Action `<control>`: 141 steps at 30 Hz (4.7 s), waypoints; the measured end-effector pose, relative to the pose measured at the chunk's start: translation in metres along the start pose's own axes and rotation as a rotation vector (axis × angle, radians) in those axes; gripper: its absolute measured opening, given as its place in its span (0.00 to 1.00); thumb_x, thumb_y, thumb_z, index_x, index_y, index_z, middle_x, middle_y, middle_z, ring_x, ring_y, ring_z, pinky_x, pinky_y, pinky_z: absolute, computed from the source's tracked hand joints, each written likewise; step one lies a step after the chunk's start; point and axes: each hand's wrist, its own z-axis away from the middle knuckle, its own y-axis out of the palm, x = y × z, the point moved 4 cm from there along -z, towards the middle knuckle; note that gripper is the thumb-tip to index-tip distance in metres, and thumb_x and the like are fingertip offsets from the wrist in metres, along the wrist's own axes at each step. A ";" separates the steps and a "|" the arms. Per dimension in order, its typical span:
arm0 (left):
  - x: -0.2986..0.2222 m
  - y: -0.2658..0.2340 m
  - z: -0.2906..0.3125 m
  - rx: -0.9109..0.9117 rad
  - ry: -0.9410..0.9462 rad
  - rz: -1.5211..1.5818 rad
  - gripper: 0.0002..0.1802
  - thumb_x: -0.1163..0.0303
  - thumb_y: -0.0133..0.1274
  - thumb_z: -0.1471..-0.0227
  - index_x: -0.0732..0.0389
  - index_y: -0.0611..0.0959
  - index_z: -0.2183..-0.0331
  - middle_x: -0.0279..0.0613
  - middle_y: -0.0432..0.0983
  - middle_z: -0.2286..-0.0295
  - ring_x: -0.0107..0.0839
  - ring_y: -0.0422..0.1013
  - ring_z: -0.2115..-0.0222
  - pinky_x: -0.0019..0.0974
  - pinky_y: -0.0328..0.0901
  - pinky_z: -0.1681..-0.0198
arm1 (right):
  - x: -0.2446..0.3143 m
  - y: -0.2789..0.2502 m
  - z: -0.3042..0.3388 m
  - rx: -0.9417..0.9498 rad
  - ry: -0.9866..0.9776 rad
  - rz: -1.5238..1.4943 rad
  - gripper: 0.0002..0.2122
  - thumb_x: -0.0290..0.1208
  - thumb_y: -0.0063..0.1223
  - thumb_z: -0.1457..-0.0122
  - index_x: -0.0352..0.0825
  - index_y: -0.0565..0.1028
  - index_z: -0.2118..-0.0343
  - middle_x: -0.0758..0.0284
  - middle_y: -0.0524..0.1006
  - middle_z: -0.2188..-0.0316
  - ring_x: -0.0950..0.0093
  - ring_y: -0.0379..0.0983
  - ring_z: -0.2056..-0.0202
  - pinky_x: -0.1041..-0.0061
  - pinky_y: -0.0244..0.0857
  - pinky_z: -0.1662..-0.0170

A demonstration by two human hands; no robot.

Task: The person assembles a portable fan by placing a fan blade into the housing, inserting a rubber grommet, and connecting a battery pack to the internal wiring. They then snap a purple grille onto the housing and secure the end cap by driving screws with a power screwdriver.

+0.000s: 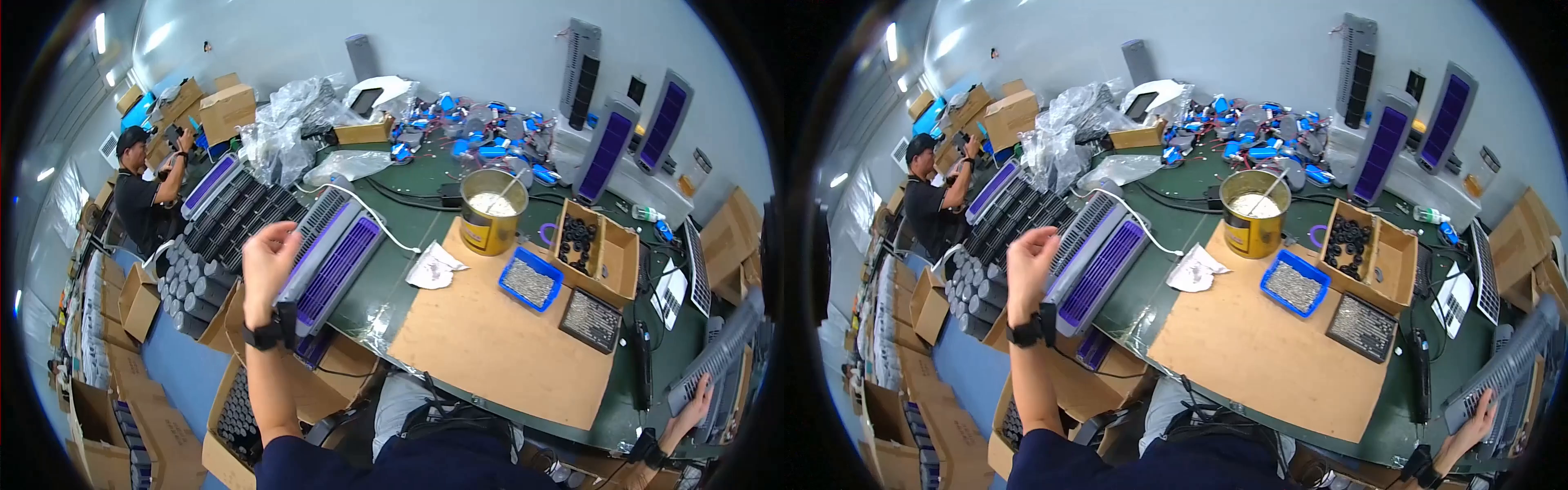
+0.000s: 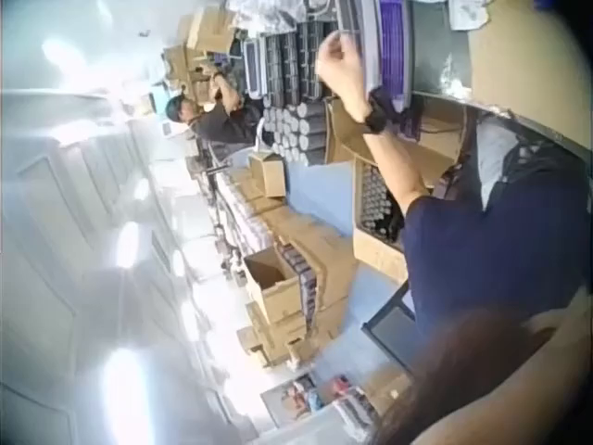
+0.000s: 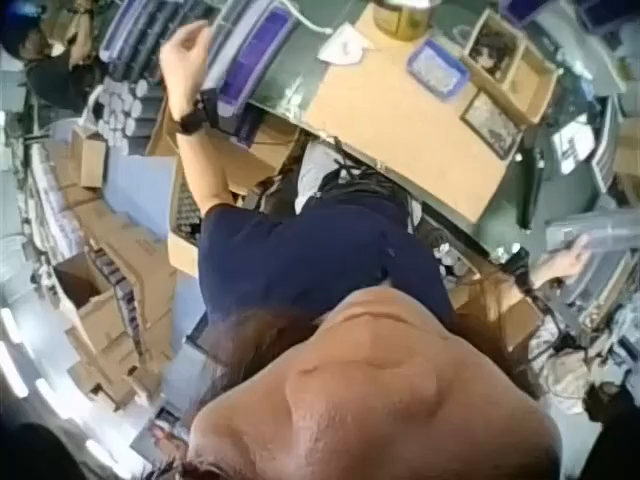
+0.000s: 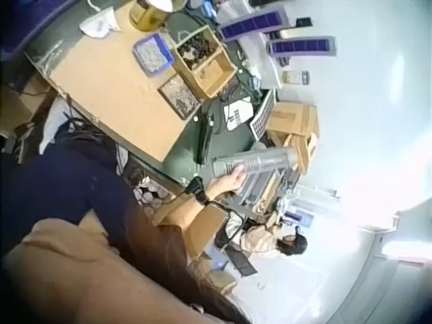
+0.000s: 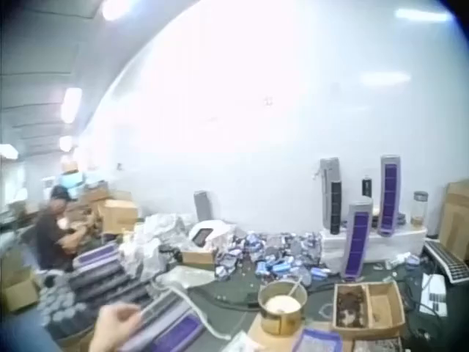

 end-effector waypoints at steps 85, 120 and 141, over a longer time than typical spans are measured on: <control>-0.240 0.163 0.202 0.989 0.923 0.228 0.33 0.74 0.68 0.69 0.58 0.80 0.54 0.43 0.71 0.64 0.41 0.71 0.65 0.39 0.69 0.66 | 0.069 0.168 0.181 0.519 -0.417 0.472 0.09 0.25 0.55 0.43 0.31 0.78 0.60 0.60 0.78 0.61 0.61 0.74 0.58 0.67 0.68 0.56; -0.225 0.177 0.204 1.148 0.971 -0.129 0.24 0.67 0.65 0.58 0.63 0.81 0.57 0.47 0.80 0.62 0.42 0.77 0.67 0.37 0.71 0.64 | 0.055 0.234 0.218 0.992 -0.345 0.045 0.36 0.23 0.64 0.64 0.34 0.63 0.47 0.59 0.68 0.54 0.58 0.67 0.51 0.66 0.63 0.48; -0.231 0.191 0.200 1.243 0.843 -0.114 0.24 0.66 0.68 0.63 0.58 0.84 0.59 0.41 0.81 0.65 0.39 0.76 0.64 0.38 0.70 0.62 | 0.052 0.236 0.218 0.985 -0.341 0.072 0.36 0.27 0.65 0.65 0.34 0.63 0.48 0.59 0.69 0.57 0.58 0.68 0.54 0.64 0.64 0.52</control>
